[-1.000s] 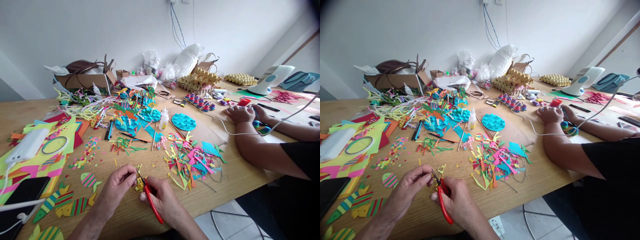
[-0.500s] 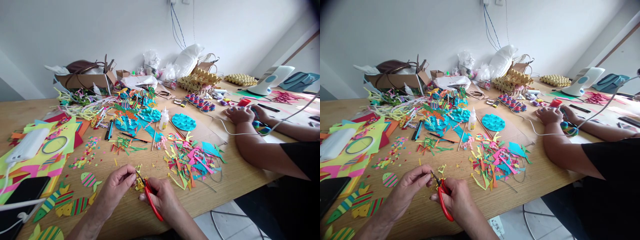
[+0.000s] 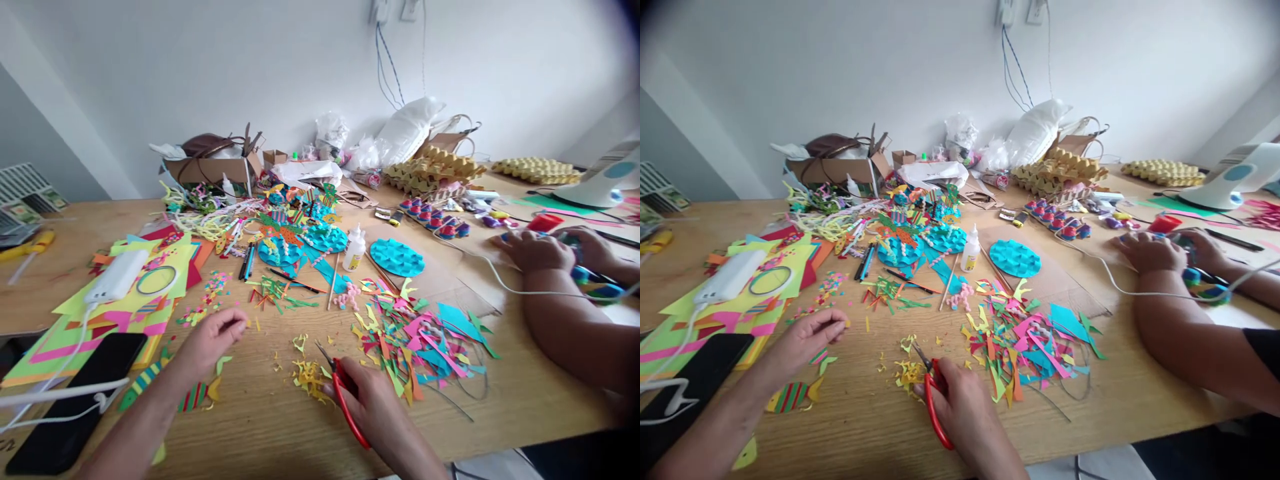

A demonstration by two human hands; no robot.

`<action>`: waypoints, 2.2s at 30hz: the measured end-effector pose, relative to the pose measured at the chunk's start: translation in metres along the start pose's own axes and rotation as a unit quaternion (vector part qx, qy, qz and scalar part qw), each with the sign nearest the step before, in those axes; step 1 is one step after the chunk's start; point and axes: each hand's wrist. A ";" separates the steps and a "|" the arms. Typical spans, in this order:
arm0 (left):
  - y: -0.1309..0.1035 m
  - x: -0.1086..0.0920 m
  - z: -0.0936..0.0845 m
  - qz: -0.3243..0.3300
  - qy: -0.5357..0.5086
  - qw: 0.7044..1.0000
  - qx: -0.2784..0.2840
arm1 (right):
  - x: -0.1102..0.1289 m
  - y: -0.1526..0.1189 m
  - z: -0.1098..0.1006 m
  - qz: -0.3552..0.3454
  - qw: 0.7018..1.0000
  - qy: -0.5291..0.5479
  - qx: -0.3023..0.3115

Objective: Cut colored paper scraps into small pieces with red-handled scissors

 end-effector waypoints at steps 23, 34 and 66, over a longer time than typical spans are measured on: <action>0.021 0.075 -0.068 -0.042 0.320 0.945 -0.051 | -0.025 -0.005 0.004 0.010 0.999 -0.035 0.036; -0.002 0.033 -0.023 0.134 0.300 0.944 -0.031 | -0.002 -0.019 -0.006 0.054 0.994 -0.084 0.049; -0.044 0.016 0.089 0.314 0.081 0.942 0.084 | -0.061 0.011 -0.037 0.169 0.967 -0.086 -0.169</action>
Point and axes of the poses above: each hand's wrist, its own y-axis towards the middle knuckle, its own z-axis out of the palm, x = y × z, and after that the axes turned 2 degrees about y, right-handed
